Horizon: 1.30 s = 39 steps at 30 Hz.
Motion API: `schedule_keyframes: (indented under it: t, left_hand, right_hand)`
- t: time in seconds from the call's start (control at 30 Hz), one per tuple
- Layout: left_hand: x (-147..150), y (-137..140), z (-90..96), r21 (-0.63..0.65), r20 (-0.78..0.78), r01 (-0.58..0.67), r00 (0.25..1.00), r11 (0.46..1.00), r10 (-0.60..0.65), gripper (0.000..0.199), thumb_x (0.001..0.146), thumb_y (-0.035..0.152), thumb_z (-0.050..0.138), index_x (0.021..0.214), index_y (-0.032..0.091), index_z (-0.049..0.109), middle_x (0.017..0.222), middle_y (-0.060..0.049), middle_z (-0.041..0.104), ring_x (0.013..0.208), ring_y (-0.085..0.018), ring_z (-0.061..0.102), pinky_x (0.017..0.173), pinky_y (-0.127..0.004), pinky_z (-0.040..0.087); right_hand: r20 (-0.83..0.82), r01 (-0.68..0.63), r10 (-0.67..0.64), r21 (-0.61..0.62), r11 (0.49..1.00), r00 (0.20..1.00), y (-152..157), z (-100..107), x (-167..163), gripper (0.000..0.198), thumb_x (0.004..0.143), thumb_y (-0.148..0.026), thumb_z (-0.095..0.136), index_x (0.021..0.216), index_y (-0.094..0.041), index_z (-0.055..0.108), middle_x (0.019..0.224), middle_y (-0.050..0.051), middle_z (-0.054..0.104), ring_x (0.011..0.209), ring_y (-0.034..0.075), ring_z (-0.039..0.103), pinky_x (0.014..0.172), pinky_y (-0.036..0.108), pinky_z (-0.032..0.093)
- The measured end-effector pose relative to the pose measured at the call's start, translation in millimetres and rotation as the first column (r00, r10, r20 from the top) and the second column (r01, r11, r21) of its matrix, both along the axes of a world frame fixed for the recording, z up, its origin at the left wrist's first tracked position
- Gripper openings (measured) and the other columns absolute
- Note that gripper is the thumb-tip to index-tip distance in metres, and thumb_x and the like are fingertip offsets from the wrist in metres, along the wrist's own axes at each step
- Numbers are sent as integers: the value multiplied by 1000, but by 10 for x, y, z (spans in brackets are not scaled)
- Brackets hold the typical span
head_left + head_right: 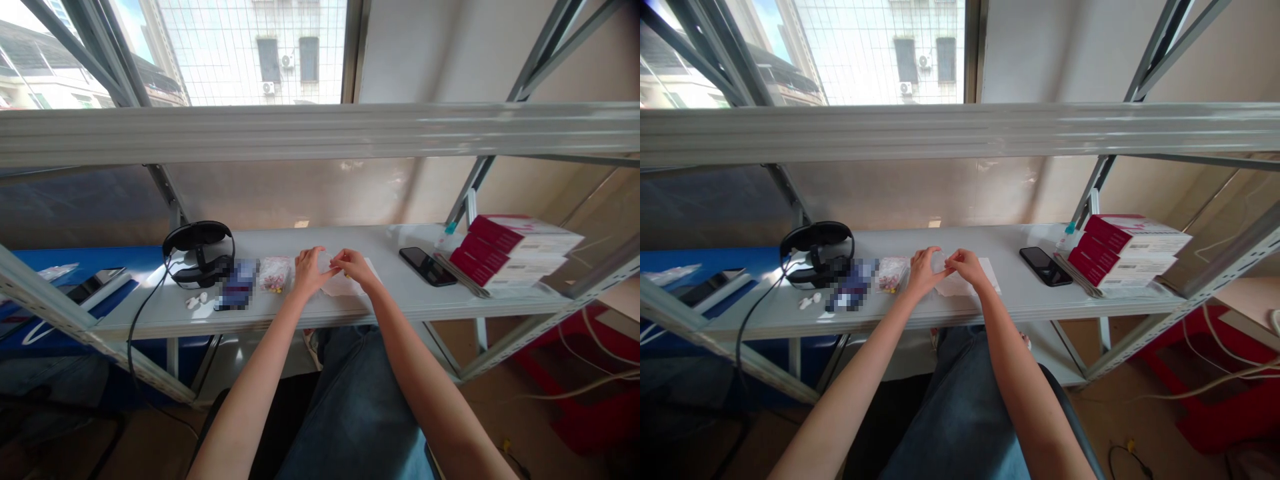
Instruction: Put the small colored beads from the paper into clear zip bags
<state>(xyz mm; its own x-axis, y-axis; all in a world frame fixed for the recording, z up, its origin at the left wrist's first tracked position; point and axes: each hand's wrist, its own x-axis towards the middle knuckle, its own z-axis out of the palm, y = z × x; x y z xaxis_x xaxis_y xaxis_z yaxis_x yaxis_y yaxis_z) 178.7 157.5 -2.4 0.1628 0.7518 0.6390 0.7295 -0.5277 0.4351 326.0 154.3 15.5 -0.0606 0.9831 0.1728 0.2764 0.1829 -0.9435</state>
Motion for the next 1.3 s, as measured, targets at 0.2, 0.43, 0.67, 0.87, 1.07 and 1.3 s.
schedule_keyframes:
  t: [0.2, 0.43, 0.67, 0.87, 1.07, 1.3]
  left_hand:
    - [8, -9, -18, -25, 35, 2, 999, 1000, -1, 56, 64, 47, 68, 110, 23, 47, 108, -7, 58, 105, -25, 46, 90, -40, 35]
    - [-20, -48, -11, -40, 71, 144, 987, 989, -141, 55, 65, 41, 69, 112, 23, 46, 109, -5, 56, 104, -21, 46, 89, -35, 40]
    - [-25, -42, -51, -157, 65, 292, 956, 944, -285, 63, 63, 41, 71, 117, 23, 43, 111, -5, 57, 104, -21, 48, 89, -35, 41]
    - [-21, -76, -10, -283, 44, 308, 950, 909, -308, 69, 62, 40, 72, 121, 24, 42, 111, -7, 58, 106, -23, 49, 89, -37, 41]
    - [-23, -83, 6, -283, 63, 319, 947, 905, -314, 67, 61, 40, 72, 119, 23, 44, 110, -7, 59, 102, -23, 51, 87, -36, 41]
    - [-28, -58, -17, -268, 76, 326, 945, 906, -318, 67, 61, 44, 71, 118, 22, 44, 108, -8, 59, 102, -23, 52, 86, -35, 42]
  right_hand:
    - [58, -31, 30, 26, 999, 998, 6, -17, 44, 20, 69, -36, 57, 70, -16, 54, 69, 3, 63, 56, 10, 52, 47, 20, 37]
    - [280, 189, -230, 165, 968, 932, 76, -68, 230, 18, 73, -29, 53, 86, -18, 59, 78, 3, 64, 64, 12, 56, 58, 24, 43]
    - [520, 220, -285, 184, 958, 805, 64, -131, 432, 25, 67, -15, 55, 91, -20, 61, 80, 1, 65, 64, 13, 55, 63, 26, 41]
    - [589, 169, -241, 175, 970, 771, 77, -168, 421, 28, 64, -11, 56, 90, -21, 62, 81, 1, 66, 66, 13, 55, 62, 24, 40]
    - [622, 143, -206, 151, 978, 755, 100, -195, 379, 29, 63, -11, 56, 89, -21, 63, 81, 0, 66, 69, 13, 55, 62, 23, 39]
    - [641, 163, -237, 173, 971, 730, 96, -189, 369, 28, 67, -15, 54, 93, -21, 63, 81, 1, 66, 68, 13, 54, 62, 23, 38]
